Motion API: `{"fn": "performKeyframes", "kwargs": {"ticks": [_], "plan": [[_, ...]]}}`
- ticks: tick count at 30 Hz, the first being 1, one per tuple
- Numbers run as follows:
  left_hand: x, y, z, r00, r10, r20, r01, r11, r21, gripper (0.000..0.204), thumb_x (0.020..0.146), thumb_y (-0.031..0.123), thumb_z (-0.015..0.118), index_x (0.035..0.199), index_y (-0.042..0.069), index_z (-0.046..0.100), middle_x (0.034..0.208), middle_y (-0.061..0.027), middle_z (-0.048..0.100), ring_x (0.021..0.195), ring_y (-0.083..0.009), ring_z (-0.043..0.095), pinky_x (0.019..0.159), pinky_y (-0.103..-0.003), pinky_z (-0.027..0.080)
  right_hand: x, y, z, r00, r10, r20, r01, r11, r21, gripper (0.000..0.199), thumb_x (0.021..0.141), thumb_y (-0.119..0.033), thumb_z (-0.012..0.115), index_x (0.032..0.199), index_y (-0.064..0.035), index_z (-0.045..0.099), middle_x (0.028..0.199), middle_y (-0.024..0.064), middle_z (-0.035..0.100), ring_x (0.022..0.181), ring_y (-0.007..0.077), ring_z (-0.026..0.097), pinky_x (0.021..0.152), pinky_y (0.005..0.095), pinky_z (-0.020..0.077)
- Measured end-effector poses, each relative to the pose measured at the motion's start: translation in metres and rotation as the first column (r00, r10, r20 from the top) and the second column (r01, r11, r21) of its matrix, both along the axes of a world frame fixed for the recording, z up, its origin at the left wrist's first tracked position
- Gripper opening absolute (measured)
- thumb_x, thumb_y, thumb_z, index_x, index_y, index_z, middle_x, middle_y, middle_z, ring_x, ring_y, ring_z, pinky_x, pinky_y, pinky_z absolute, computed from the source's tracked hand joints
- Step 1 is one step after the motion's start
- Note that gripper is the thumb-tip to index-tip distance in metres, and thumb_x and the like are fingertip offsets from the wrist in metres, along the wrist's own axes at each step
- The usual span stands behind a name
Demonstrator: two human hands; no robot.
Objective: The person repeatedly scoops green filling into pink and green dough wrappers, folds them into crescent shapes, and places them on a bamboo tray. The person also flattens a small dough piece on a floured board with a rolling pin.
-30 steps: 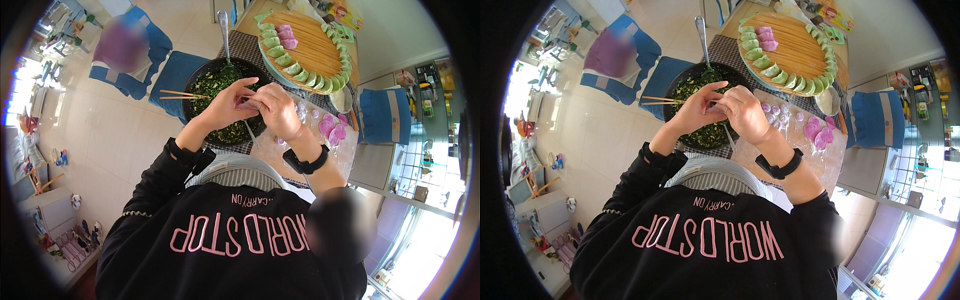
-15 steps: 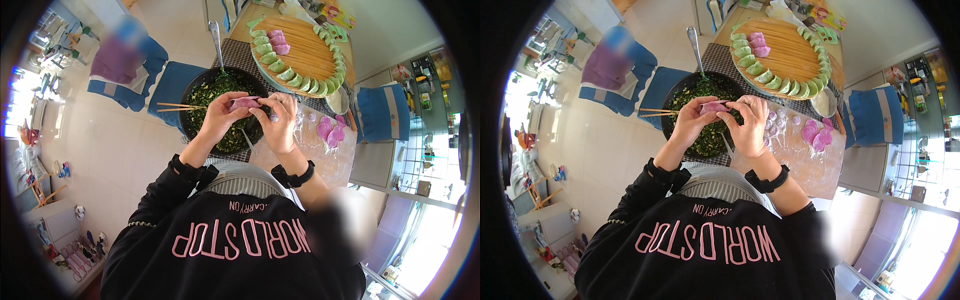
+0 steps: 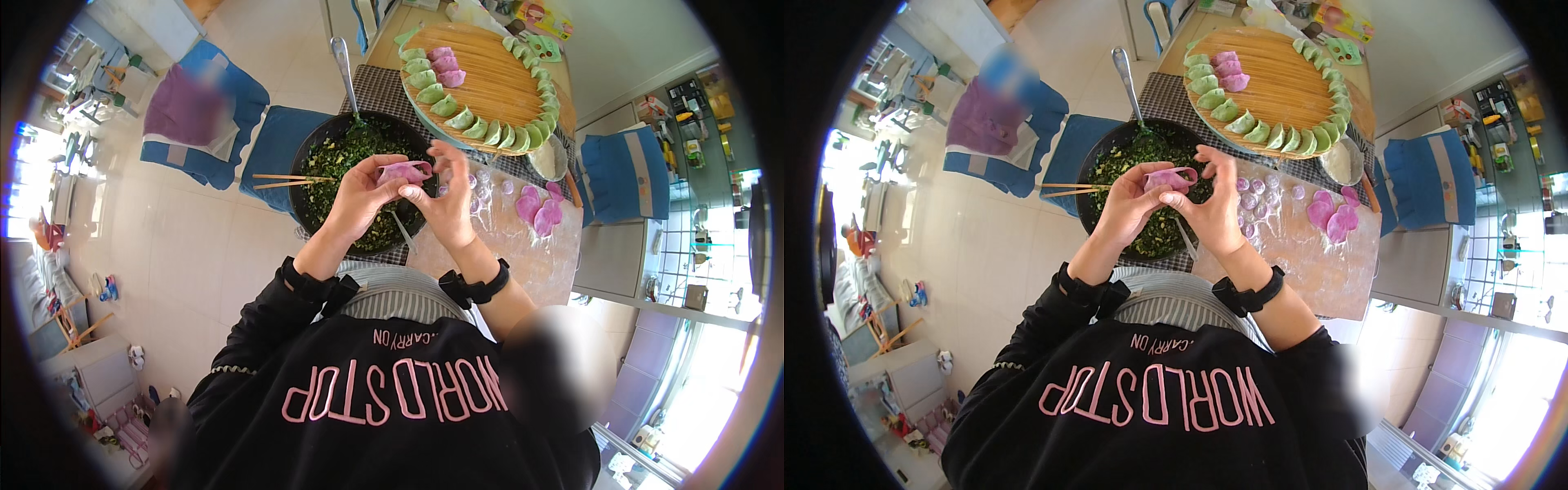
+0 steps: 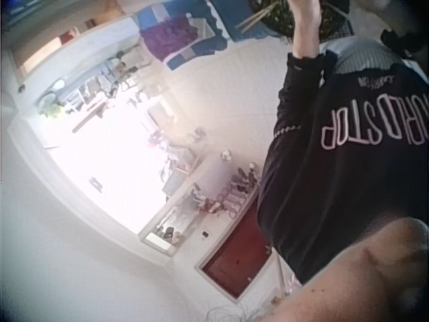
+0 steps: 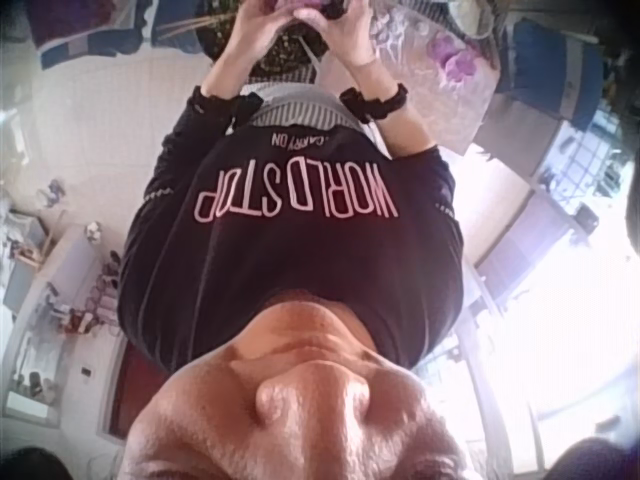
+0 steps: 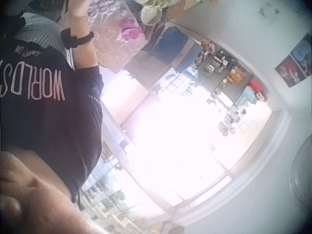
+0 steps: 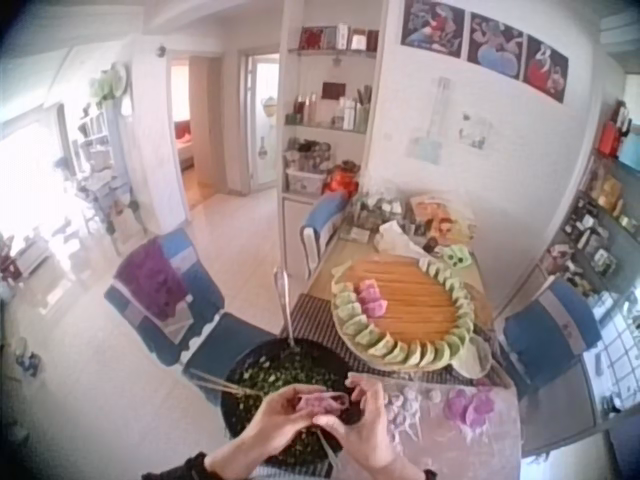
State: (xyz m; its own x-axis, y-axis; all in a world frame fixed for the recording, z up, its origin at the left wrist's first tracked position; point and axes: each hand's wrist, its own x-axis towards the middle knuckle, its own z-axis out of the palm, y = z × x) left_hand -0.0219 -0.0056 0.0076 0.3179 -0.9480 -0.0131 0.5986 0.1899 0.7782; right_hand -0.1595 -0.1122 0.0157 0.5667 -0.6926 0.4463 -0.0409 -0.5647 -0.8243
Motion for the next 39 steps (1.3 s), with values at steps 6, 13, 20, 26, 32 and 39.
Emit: {"fn": "performKeyframes", "kwargs": {"ticks": [6, 13, 20, 26, 32, 39], "plan": [[-0.007, -0.002, 0.005, 0.995, -0.039, 0.097, 0.037, 0.999, 0.016, 0.037, 0.096, 0.009, 0.070, 0.128, -0.004, 0.057, 0.118, -0.0125, 0.067, 0.106, -0.0189, 0.068, 0.094, -0.033, 0.057, 0.010, -0.004, 0.003, 0.961, 0.265, 0.074, -0.272, 0.876, 0.398, 0.058, 0.083, -0.034, 0.083, 0.125, -0.0006, 0.061, 0.119, 0.0132, 0.065, 0.104, 0.0244, 0.064, 0.089, 0.0382, 0.0503], [-0.007, 0.001, 0.014, 0.985, 0.004, 0.175, -0.022, 0.994, 0.105, 0.031, 0.095, 0.006, 0.069, 0.123, -0.005, 0.060, 0.108, -0.0077, 0.066, 0.099, -0.0127, 0.065, 0.089, -0.027, 0.058, 0.016, -0.019, 0.016, 0.958, 0.279, -0.072, -0.286, 0.948, -0.137, 0.037, 0.091, -0.029, 0.070, 0.114, 0.0007, 0.067, 0.094, 0.0174, 0.069, 0.089, 0.0354, 0.064, 0.084, 0.0425, 0.0501], [-0.002, -0.001, 0.015, 0.965, 0.003, 0.263, -0.038, 0.991, 0.130, 0.032, 0.093, 0.004, 0.071, 0.120, -0.004, 0.058, 0.106, -0.0072, 0.065, 0.098, -0.0120, 0.064, 0.087, -0.028, 0.058, 0.014, -0.020, 0.019, 0.959, 0.266, -0.098, -0.283, 0.927, -0.248, 0.026, 0.101, -0.019, 0.055, 0.109, 0.0025, 0.067, 0.094, 0.0188, 0.071, 0.085, 0.0363, 0.067, 0.080, 0.0438, 0.0507], [-0.005, -0.004, 0.008, 0.821, 0.211, 0.530, -0.217, 0.975, -0.053, 0.050, 0.089, 0.008, 0.078, 0.129, -0.004, 0.051, 0.114, -0.0102, 0.062, 0.108, -0.0150, 0.061, 0.091, -0.029, 0.054, 0.017, -0.006, 0.014, 0.953, 0.272, 0.133, -0.298, 0.921, 0.251, 0.041, 0.111, -0.021, 0.038, 0.097, 0.0039, 0.068, 0.089, 0.0143, 0.074, 0.072, 0.0232, 0.067, 0.066, 0.0340, 0.0514], [-0.012, -0.022, 0.005, 0.984, 0.026, 0.178, -0.052, 0.989, 0.141, 0.064, 0.093, 0.039, 0.075, 0.134, -0.006, 0.055, 0.099, -0.0042, 0.063, 0.079, -0.0095, 0.059, 0.068, -0.023, 0.047, 0.021, 0.006, -0.003, 0.993, 0.112, 0.042, -0.114, 0.784, 0.610, 0.047, 0.111, -0.034, 0.037, 0.090, -0.0011, 0.063, 0.069, -0.0001, 0.054, 0.060, 0.0083, 0.048, 0.055, 0.0253, 0.0389], [-0.010, -0.026, 0.016, 0.946, -0.083, 0.313, -0.013, 0.956, 0.292, 0.055, 0.101, 0.039, 0.063, 0.134, -0.005, 0.059, 0.109, -0.0046, 0.066, 0.094, -0.0082, 0.060, 0.080, -0.025, 0.048, 0.018, 0.006, -0.014, 0.991, 0.132, 0.037, -0.135, 0.900, 0.414, 0.039, 0.110, -0.026, 0.041, 0.097, 0.0019, 0.065, 0.065, 0.0064, 0.059, 0.056, 0.0132, 0.054, 0.052, 0.0309, 0.0439]]}}
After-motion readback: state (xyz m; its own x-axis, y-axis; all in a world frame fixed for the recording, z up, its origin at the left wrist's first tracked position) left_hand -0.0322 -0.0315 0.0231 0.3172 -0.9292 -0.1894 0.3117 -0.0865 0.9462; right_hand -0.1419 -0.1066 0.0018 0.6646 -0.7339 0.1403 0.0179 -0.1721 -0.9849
